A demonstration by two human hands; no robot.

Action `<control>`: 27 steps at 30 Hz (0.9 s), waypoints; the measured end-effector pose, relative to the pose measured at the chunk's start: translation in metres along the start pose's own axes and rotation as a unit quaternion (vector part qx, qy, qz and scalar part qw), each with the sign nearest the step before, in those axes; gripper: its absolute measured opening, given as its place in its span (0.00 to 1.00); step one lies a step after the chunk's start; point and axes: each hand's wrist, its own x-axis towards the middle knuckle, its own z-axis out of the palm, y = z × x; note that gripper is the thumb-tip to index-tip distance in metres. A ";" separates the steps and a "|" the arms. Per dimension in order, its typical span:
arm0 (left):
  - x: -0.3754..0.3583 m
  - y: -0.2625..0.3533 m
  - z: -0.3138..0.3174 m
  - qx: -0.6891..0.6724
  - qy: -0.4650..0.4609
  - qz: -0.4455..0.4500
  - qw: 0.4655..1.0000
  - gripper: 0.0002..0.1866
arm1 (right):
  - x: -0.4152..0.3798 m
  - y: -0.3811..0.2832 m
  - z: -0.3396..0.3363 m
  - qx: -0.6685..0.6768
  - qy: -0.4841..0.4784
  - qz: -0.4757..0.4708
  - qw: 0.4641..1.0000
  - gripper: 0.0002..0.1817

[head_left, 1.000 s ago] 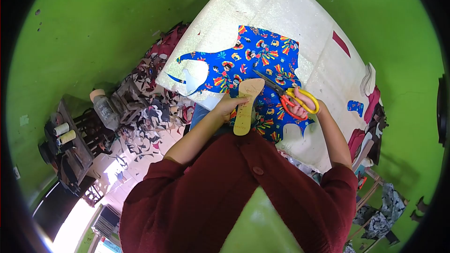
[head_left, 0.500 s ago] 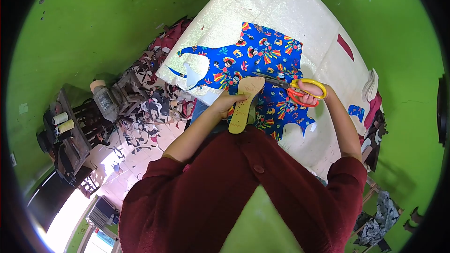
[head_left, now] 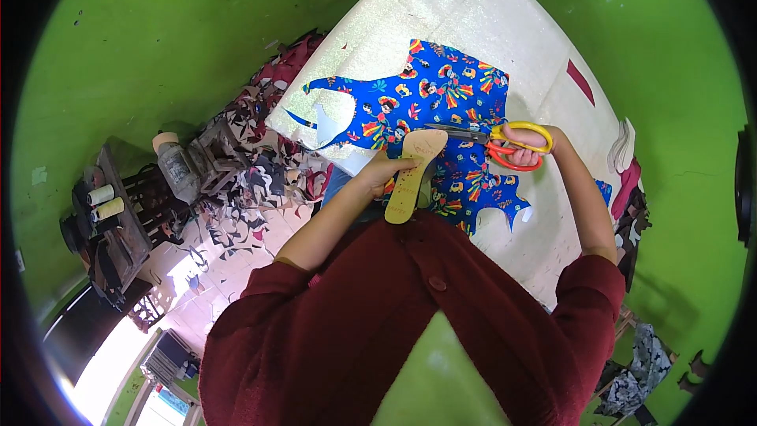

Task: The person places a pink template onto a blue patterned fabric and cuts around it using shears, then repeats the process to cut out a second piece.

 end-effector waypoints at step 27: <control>-0.003 0.005 0.002 -0.069 -0.023 -0.042 0.996 0.17 | 0.010 -0.029 0.001 0.033 -0.078 0.016 0.996 0.34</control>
